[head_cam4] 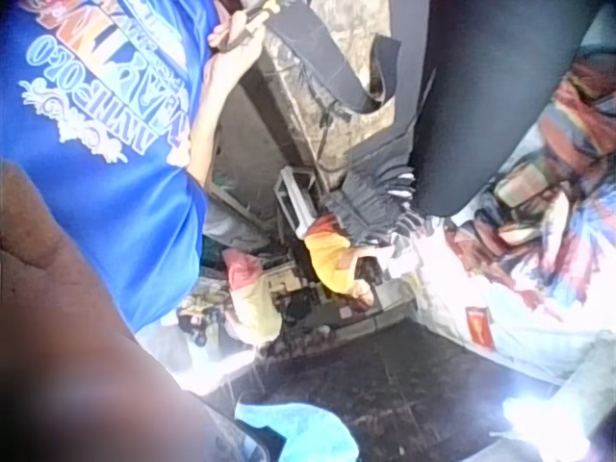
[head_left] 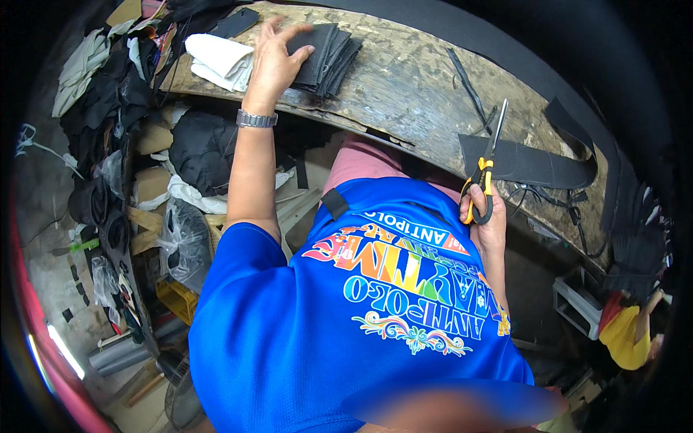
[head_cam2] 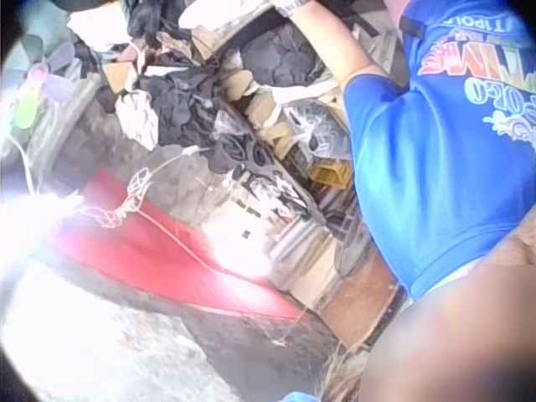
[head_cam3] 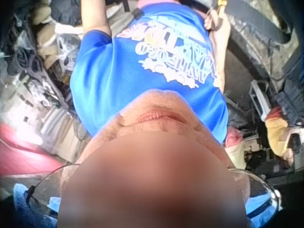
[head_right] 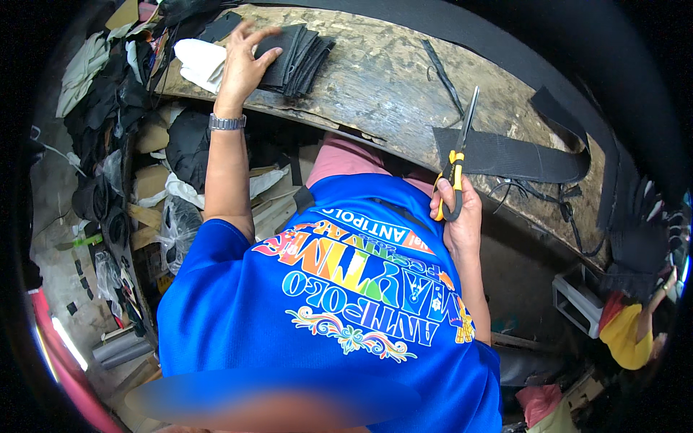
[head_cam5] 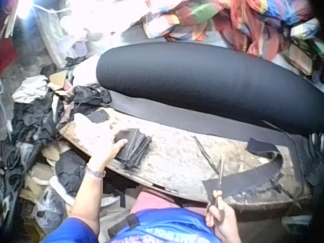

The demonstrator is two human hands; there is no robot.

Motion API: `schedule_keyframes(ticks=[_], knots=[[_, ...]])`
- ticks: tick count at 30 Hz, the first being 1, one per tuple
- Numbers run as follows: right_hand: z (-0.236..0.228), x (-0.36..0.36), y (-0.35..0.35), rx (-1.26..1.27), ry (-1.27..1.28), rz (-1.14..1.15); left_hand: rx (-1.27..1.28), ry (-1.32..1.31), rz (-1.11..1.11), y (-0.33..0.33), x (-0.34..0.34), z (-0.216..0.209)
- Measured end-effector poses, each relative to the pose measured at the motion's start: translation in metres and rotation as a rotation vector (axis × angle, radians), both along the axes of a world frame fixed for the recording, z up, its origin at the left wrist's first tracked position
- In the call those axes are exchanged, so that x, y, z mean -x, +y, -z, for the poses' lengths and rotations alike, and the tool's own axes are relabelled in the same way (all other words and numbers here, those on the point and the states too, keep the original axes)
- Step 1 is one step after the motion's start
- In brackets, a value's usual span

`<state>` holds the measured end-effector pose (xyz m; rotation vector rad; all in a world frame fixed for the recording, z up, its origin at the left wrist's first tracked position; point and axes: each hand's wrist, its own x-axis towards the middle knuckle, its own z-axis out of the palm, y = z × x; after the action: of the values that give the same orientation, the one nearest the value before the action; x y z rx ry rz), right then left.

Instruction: The person uses shears to cut a black fabric sheet into rectangular pieces, stacking them on the table. Then the person cuts a white fabric sheet into similar pieces. The person handles the fabric and shears throughout, placing cut pieces in neat stacks.

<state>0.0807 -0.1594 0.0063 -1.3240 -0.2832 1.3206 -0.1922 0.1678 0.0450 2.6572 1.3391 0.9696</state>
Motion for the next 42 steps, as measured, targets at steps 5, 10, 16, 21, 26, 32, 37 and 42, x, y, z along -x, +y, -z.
schedule_keyframes(ticks=[5, 10, 16, 21, 26, 32, 37, 42], knots=[[0.001, -0.003, -0.007, 0.032, -0.046, 0.055, 0.030, -0.202, 0.125, -0.053, -0.066, -0.008], [0.009, -0.009, -0.020, 0.004, -0.024, 0.115, 0.483, -0.161, 0.720, -0.121, -0.161, 0.032], [0.011, -0.025, -0.062, 0.012, -0.028, 0.101, 0.295, 0.072, 0.653, -0.157, -0.217, 0.072], [0.013, -0.044, -0.112, 0.098, -0.013, -0.065, 0.449, 0.104, 0.706, -0.148, -0.230, 0.084], [0.018, -0.063, -0.138, 0.131, 0.023, -0.329, 0.550, -0.181, 0.757, -0.144, -0.229, 0.081], [0.023, -0.060, -0.118, 0.102, -0.012, -0.302, 1.320, -0.160, 0.857, -0.135, -0.198, 0.061], [0.016, -0.060, -0.097, 0.025, 0.014, -0.326, 1.016, -0.123, 1.077, -0.143, -0.185, 0.060], [0.011, -0.056, -0.091, 0.073, -0.019, -0.318, 1.127, -0.029, 1.095, -0.138, -0.178, 0.065]])
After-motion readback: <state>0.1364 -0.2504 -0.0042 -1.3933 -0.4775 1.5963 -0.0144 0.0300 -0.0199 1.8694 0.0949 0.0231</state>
